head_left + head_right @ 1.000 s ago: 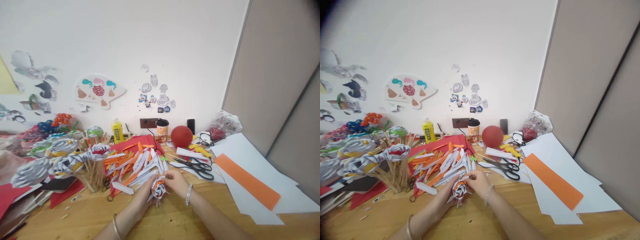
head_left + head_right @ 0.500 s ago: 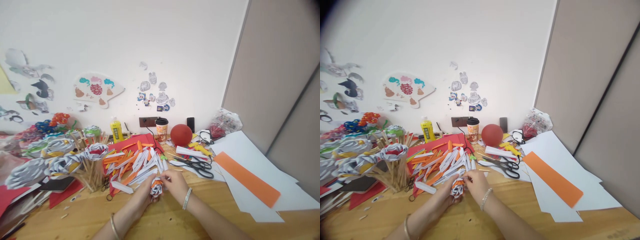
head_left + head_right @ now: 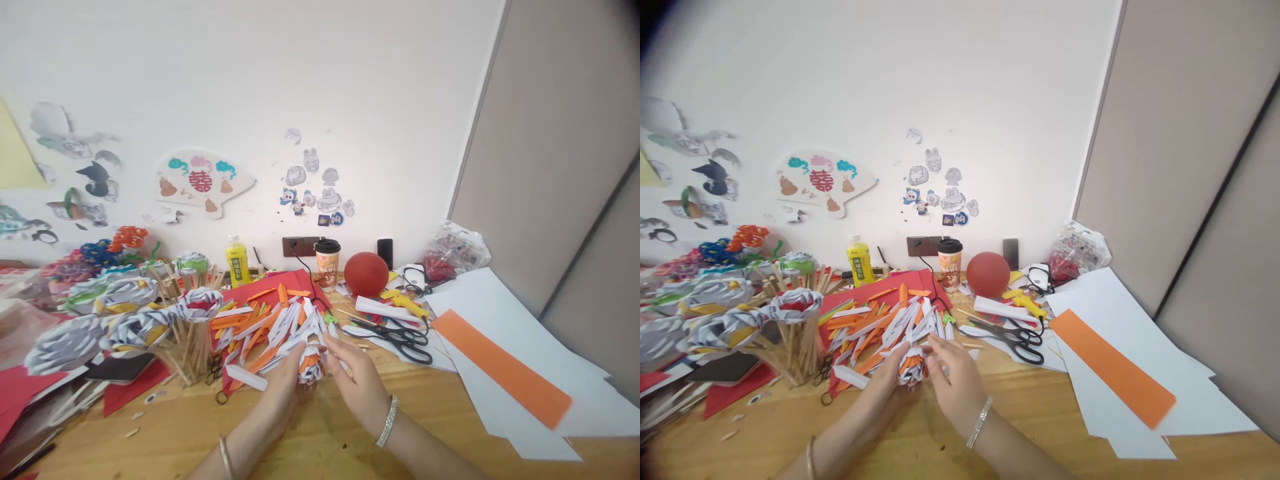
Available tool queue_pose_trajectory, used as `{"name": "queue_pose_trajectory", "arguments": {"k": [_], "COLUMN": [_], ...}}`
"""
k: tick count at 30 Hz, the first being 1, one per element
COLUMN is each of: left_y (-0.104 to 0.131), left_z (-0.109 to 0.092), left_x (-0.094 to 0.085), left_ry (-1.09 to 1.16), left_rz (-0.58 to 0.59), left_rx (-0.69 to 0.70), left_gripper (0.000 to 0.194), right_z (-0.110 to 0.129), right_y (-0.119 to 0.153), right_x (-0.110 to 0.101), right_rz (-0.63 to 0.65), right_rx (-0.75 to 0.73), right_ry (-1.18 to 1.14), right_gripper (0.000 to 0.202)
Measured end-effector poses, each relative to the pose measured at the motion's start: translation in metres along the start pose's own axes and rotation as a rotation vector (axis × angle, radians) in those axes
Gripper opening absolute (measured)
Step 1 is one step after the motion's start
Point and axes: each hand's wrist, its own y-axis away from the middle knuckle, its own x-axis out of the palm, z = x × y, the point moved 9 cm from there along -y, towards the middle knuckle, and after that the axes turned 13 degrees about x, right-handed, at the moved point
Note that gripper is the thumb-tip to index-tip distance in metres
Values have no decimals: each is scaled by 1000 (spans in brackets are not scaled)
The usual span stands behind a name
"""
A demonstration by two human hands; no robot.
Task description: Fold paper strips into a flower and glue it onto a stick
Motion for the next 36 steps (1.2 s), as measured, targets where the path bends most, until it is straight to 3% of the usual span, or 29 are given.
{"name": "queue_pose_trajectory", "arguments": {"k": [3,7,11,16,19,21,25,31,36], "left_y": [0,3,4,2,3,6,5,-8,-13], "left_z": [-4,-7,-3,2,5,5,-5,-14,-14], "left_x": [-2,-2,-1,-2,4,10,12,8,8], "left_ry": [20,57,78,98,-11,-127,-374,-454,-470], "left_rz": [-46,-92,-86,-59,46,151,244,253,307], "left_rx": [25,14,-21,-52,-103,-116,26,227,213], "left_gripper": [32,30,28,26,32,38,37,29,23], "right_z": [14,26,16,17,-7,-25,-41,-49,-50], "right_y": [6,14,6,6,-4,-10,-14,-15,-17], "right_x": [10,15,5,7,2,7,22,24,22], "right_rz": [83,87,49,107,84,148,298,255,231], "right_rx": [-162,-299,-184,-197,35,197,317,338,347], "right_ry": [58,137,24,-57,-238,-392,-560,-565,-473], "right_gripper": [38,43,37,34,29,27,25,11,10]}}
